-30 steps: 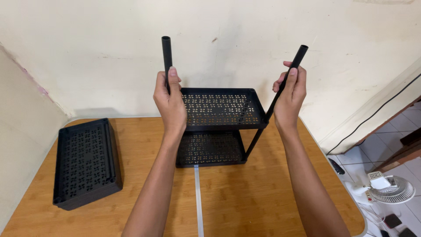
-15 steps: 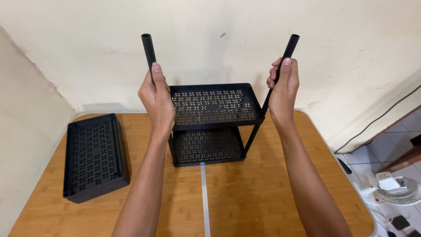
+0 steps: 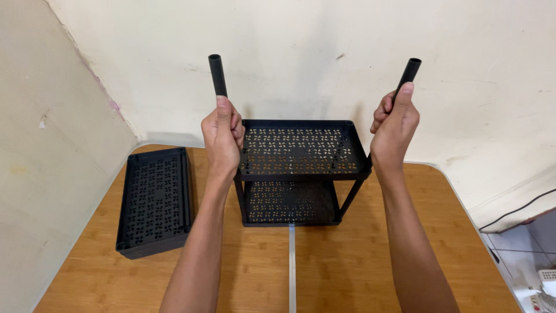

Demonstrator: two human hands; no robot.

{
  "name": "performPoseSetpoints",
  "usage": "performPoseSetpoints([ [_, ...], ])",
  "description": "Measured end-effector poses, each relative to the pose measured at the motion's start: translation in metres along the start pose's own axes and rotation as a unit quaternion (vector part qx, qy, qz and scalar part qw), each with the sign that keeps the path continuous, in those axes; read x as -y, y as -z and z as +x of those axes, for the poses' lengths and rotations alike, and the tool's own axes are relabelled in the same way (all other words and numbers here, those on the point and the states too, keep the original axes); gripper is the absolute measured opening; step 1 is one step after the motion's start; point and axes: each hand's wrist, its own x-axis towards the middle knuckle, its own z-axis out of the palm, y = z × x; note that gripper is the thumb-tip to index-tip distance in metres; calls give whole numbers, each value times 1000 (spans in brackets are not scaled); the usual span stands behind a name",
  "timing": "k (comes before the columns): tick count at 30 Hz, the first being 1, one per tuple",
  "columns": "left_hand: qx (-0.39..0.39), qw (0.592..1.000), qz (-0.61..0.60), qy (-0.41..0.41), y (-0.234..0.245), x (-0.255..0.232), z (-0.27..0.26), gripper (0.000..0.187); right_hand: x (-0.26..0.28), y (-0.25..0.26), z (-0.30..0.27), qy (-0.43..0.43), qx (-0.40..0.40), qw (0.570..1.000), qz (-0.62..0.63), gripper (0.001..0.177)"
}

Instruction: The person assembles a black plastic storage shelf by inserting vertical poles into the corners of perforated trays and then placing an additional tray on top. The person repeatedly adjusts the poles and trays to ensure stability.

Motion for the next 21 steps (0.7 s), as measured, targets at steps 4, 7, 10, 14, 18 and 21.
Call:
performPoseSetpoints([
  [4, 72, 995, -59, 30, 14, -1, 8, 61, 1, 15, 13, -66, 70, 994, 54, 60],
  [7, 92, 993, -70, 32, 15, 1, 5, 62, 0, 25, 15, -74, 110, 988, 80, 63],
  [10, 77, 996, -42, 25, 13, -2, 3, 61, 3, 27, 15, -73, 128, 984, 98, 62],
  [14, 67, 998, 12, 2, 10, -13, -2, 60, 19, 25, 11, -78, 130, 987, 54, 61],
  [18, 49, 990, 84, -101, 5, -36, 0, 51, 46, 21, 8, 20, 119, 990, -67, 50],
  [21, 21, 984, 75, -162, -7, -53, 16, 41, 63, 18, 15, 30, 104, 993, -37, 31],
])
